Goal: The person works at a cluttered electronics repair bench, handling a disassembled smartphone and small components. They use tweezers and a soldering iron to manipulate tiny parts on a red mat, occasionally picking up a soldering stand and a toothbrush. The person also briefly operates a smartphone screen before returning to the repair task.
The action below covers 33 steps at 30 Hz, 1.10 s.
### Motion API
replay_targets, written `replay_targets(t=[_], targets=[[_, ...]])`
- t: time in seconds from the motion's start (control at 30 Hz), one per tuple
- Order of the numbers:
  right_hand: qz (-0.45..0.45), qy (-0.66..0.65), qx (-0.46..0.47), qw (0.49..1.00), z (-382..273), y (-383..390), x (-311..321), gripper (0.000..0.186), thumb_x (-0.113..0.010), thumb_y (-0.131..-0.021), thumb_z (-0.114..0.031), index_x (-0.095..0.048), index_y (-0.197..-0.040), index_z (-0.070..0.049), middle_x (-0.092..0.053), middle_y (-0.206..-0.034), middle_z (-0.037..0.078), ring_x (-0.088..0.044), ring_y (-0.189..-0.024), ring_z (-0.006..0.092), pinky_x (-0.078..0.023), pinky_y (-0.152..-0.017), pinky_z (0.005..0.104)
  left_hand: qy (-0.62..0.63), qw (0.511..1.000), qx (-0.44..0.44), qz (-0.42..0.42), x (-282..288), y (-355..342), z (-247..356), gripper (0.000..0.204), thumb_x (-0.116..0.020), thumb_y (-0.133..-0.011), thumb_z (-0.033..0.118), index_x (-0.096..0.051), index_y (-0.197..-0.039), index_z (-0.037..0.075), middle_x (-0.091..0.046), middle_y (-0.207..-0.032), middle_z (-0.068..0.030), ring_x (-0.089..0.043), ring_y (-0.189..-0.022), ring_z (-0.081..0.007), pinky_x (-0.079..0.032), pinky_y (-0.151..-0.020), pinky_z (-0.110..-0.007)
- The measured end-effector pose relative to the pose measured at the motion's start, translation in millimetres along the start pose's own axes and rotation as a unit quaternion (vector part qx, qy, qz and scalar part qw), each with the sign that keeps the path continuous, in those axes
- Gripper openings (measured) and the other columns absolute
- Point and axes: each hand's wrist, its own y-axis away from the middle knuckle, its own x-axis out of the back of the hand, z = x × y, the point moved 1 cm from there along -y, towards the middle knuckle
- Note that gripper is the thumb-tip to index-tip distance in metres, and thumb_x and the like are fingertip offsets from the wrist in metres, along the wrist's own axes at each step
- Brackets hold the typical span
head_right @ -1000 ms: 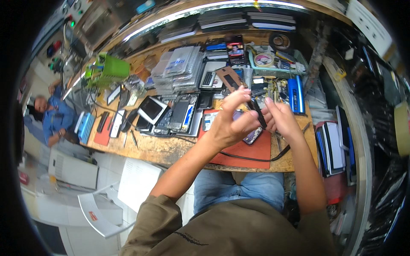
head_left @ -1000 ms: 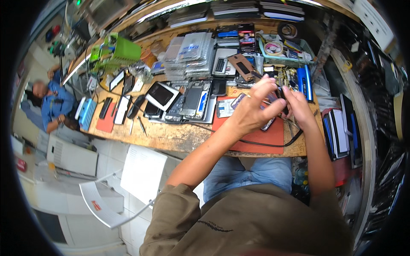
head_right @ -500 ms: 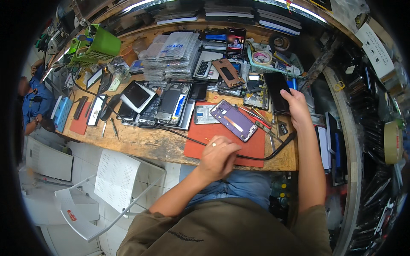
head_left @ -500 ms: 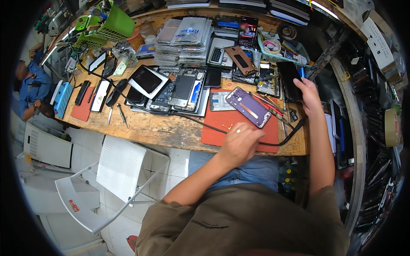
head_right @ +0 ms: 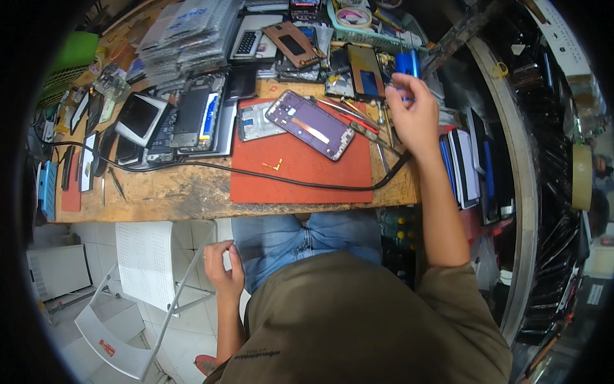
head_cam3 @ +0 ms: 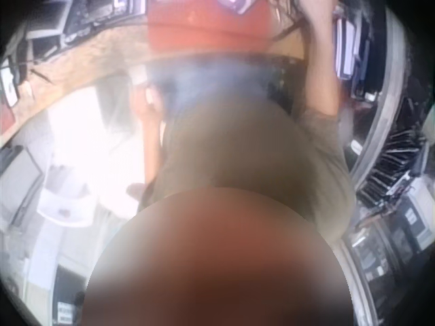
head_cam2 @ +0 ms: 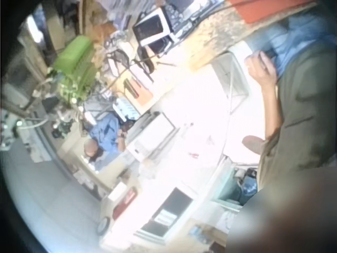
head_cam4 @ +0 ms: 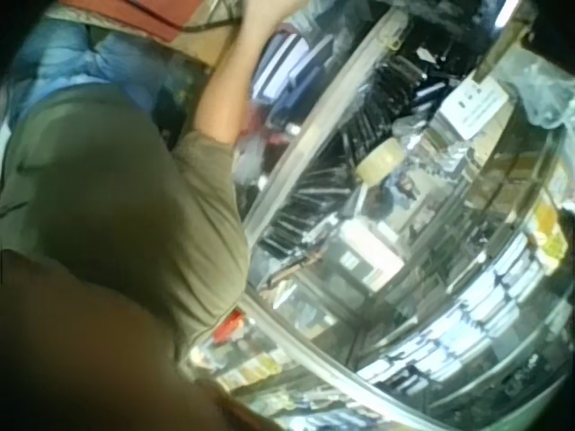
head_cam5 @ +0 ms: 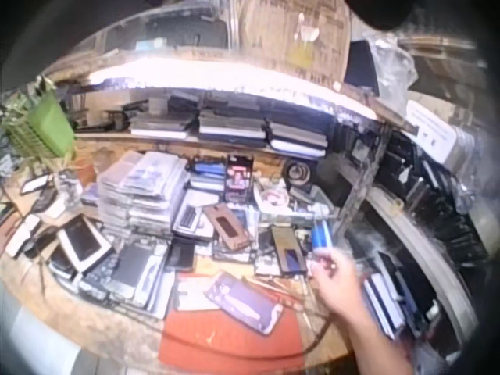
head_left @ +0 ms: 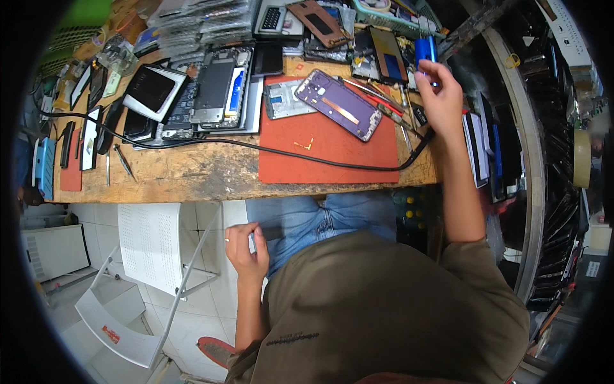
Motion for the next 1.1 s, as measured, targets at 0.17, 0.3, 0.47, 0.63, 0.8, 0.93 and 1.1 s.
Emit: replay_targets(t=[0.17, 0.3, 0.47, 0.63, 0.8, 0.93, 1.1], targets=[[0.051, -0.007, 0.028, 0.998, -6.2, 81.1, 33.6, 0.012, -0.075, -0.100, -0.003, -0.076, -0.110, 0.004, -0.073, -0.097, 0.006, -0.065, -0.081, 0.0108, -0.052, -0.074, 0.0265, -0.039, 0.998, -0.049, 0.027, -3.7, -65.9, 27.7, 0.015, -0.074, -0.093, -0.003, -0.073, -0.107, 0.003, -0.069, -0.096, -0.0116, -0.064, -0.093, -0.0330, -0.047, -0.089, -0.045], [0.093, -0.012, 0.010, 0.996, 13.1, 107.9, 51.7, 0.009, -0.073, -0.102, -0.002, -0.075, -0.107, 0.004, -0.070, -0.093, 0.005, -0.062, -0.078, 0.0107, -0.050, -0.072, 0.0265, -0.075, 0.994, -0.079, -0.023, -17.8, -132.9, 49.8, 0.011, -0.076, -0.097, 0.004, -0.073, -0.107, 0.006, -0.071, -0.099, -0.0089, -0.064, -0.098, -0.0325, -0.044, -0.093, -0.045], [0.129, -0.019, 0.006, 0.992, 35.0, 136.7, 49.8, 0.008, -0.072, -0.103, -0.001, -0.075, -0.108, 0.004, -0.065, -0.086, 0.001, -0.056, -0.072, 0.0056, -0.043, -0.062, 0.0221, -0.106, 0.987, -0.033, -0.117, -43.2, -163.9, 64.8, 0.014, -0.074, -0.102, 0.014, -0.073, -0.113, 0.006, -0.075, -0.105, -0.0109, -0.064, -0.106, -0.0344, -0.043, -0.095, -0.047], [0.121, 0.006, 0.004, 0.993, 35.5, 137.8, 46.5, 0.007, -0.075, -0.100, 0.000, -0.076, -0.106, 0.002, -0.063, -0.082, 0.000, -0.050, -0.065, 0.0050, -0.038, -0.056, 0.0225, -0.115, 0.985, -0.011, -0.126, -55.1, -161.6, 66.2, 0.023, -0.077, -0.100, 0.018, -0.074, -0.121, 0.008, -0.077, -0.102, -0.0088, -0.066, -0.103, -0.0307, -0.043, -0.095, -0.046], [0.089, 0.071, 0.079, 0.990, 20.3, 132.0, 44.5, 0.008, -0.074, -0.098, 0.002, -0.076, -0.106, 0.002, -0.060, -0.078, 0.000, -0.044, -0.060, 0.0062, -0.033, -0.053, 0.0254, -0.089, 0.990, 0.003, -0.113, -64.9, -162.0, 64.8, 0.026, -0.077, -0.100, 0.015, -0.073, -0.125, 0.009, -0.077, -0.097, -0.0070, -0.066, -0.100, -0.0295, -0.043, -0.096, -0.046], [0.087, 0.057, 0.065, 0.992, 20.7, 133.4, 44.1, 0.007, -0.073, -0.100, 0.003, -0.076, -0.107, 0.003, -0.059, -0.079, 0.000, -0.043, -0.061, 0.0054, -0.032, -0.053, 0.0248, -0.059, 0.993, 0.005, -0.097, -71.6, -158.7, 64.1, 0.026, -0.077, -0.098, 0.011, -0.073, -0.124, 0.010, -0.077, -0.097, -0.0064, -0.066, -0.099, -0.0284, -0.042, -0.096, -0.045], [0.081, 0.063, 0.067, 0.992, 25.7, 135.8, 44.1, 0.008, -0.074, -0.099, 0.003, -0.076, -0.107, 0.002, -0.058, -0.077, 0.000, -0.043, -0.060, 0.0060, -0.032, -0.052, 0.0250, -0.034, 0.996, -0.011, -0.079, -70.7, -156.0, 58.5, 0.023, -0.078, -0.097, 0.009, -0.074, -0.120, 0.008, -0.076, -0.097, -0.0080, -0.066, -0.098, -0.0284, -0.044, -0.094, -0.043]])
